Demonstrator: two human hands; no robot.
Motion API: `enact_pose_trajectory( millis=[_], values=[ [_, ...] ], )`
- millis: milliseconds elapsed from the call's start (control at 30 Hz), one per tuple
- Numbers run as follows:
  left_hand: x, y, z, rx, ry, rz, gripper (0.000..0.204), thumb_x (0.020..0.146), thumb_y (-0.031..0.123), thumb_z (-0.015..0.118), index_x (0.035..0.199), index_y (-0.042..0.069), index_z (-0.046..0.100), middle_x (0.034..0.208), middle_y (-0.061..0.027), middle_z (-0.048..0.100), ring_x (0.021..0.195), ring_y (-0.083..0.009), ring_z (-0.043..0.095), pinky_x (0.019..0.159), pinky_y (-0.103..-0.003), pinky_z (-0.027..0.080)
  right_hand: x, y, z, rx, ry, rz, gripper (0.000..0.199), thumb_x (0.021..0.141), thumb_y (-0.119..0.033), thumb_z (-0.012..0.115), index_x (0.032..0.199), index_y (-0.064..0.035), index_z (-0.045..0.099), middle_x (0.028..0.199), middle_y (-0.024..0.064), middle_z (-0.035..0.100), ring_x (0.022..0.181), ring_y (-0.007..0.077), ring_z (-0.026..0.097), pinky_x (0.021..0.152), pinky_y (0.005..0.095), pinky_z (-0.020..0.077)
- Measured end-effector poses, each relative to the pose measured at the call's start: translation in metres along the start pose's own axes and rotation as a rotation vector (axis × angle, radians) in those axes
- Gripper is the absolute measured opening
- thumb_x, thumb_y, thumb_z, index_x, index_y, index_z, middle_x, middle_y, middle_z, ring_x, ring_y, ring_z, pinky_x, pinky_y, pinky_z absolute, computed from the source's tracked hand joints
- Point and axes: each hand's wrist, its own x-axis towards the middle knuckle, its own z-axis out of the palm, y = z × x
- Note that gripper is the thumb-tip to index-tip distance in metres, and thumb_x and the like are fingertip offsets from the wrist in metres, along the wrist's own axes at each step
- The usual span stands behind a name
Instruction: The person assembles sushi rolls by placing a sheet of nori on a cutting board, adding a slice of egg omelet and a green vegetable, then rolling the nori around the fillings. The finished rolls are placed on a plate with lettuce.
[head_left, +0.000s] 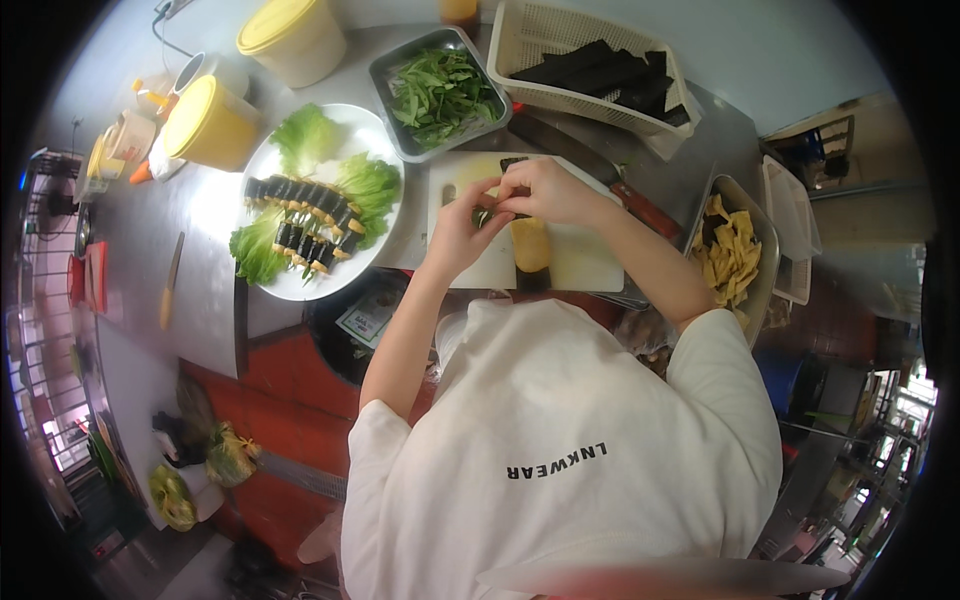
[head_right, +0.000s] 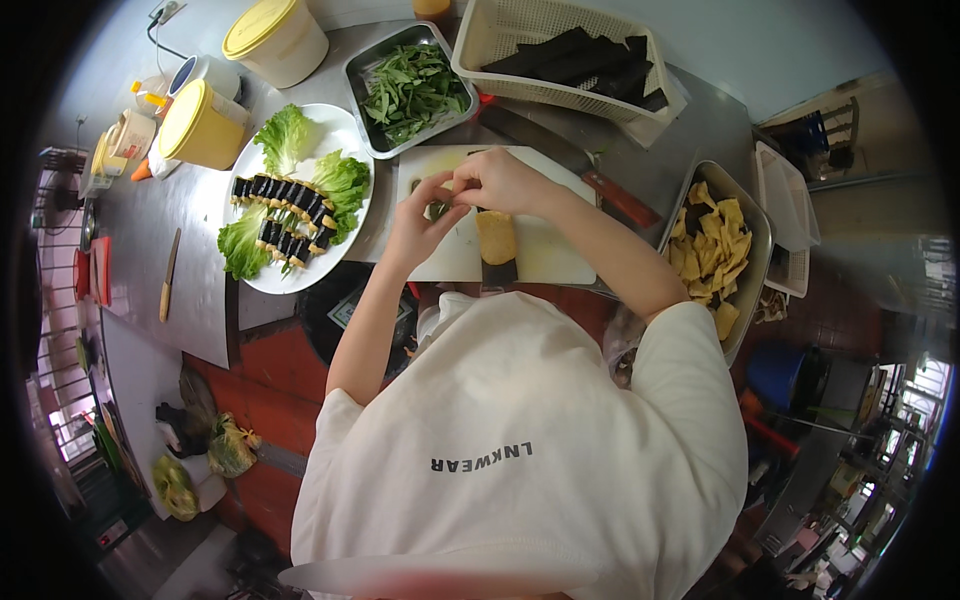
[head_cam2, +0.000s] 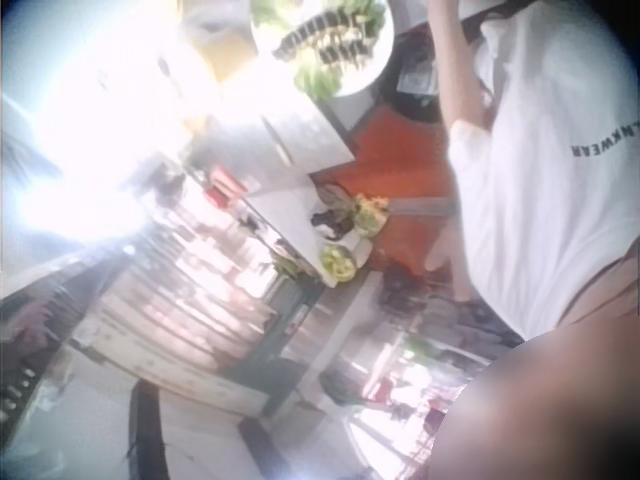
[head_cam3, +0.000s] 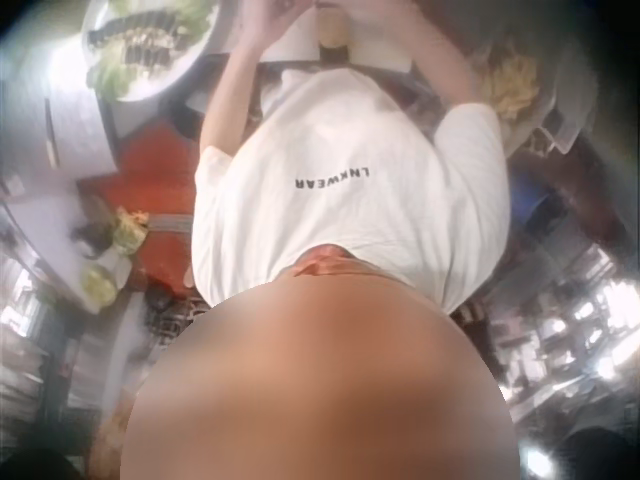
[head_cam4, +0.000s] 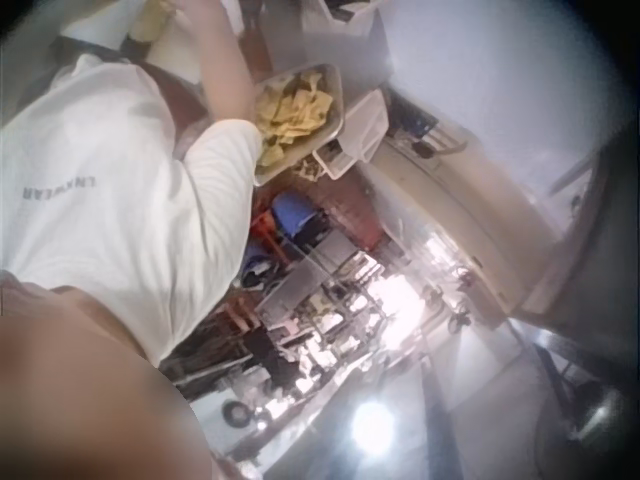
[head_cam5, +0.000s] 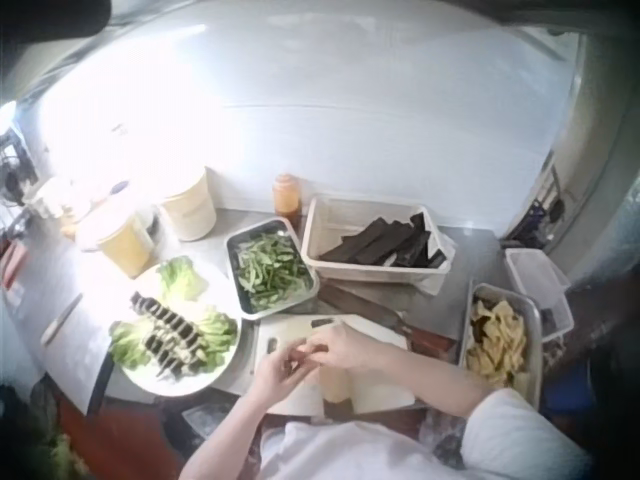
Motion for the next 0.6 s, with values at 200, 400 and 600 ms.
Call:
enact_pose_trajectory(
  millis=[200,400,600],
  values=[
    [-0.018,-0.019,0.015,0.098,-0.055,0.096,0.016,0.081,0.002,0.069,0.097,0.002,0.070,0.084,-0.0093,0.067,0.074,-0.0177,0.064,0.065,-0.028,0.050,-0.046,0.029,0.016,0.116,0.049,0.136,0.012,0.073,-0.009,0.071,0.077,0.0007,0.065,0.074,0.0104,0.062,0.068,0.0183,0.060,0.064,0.0303,0.0467],
    [-0.027,-0.040,0.037,0.313,-0.031,0.361,0.016,0.069,-0.001,0.073,0.084,0.004,0.071,0.082,-0.0081,0.064,0.076,-0.0251,0.060,0.068,-0.035,0.049,-0.080,0.054,0.043,-0.031,0.126,0.150,0.013,0.074,-0.008,0.070,0.076,0.0000,0.061,0.074,0.0107,0.061,0.069,0.0203,0.060,0.064,0.0324,0.0469],
    [-0.030,-0.041,0.039,0.399,-0.102,0.414,0.017,0.066,0.000,0.072,0.083,0.004,0.069,0.083,-0.0060,0.062,0.079,-0.0260,0.057,0.072,-0.036,0.046,-0.098,0.049,0.051,0.075,0.258,0.261,0.012,0.074,-0.008,0.069,0.079,-0.0011,0.061,0.076,0.0104,0.059,0.070,0.0248,0.059,0.064,0.0344,0.0470]
  ],
)
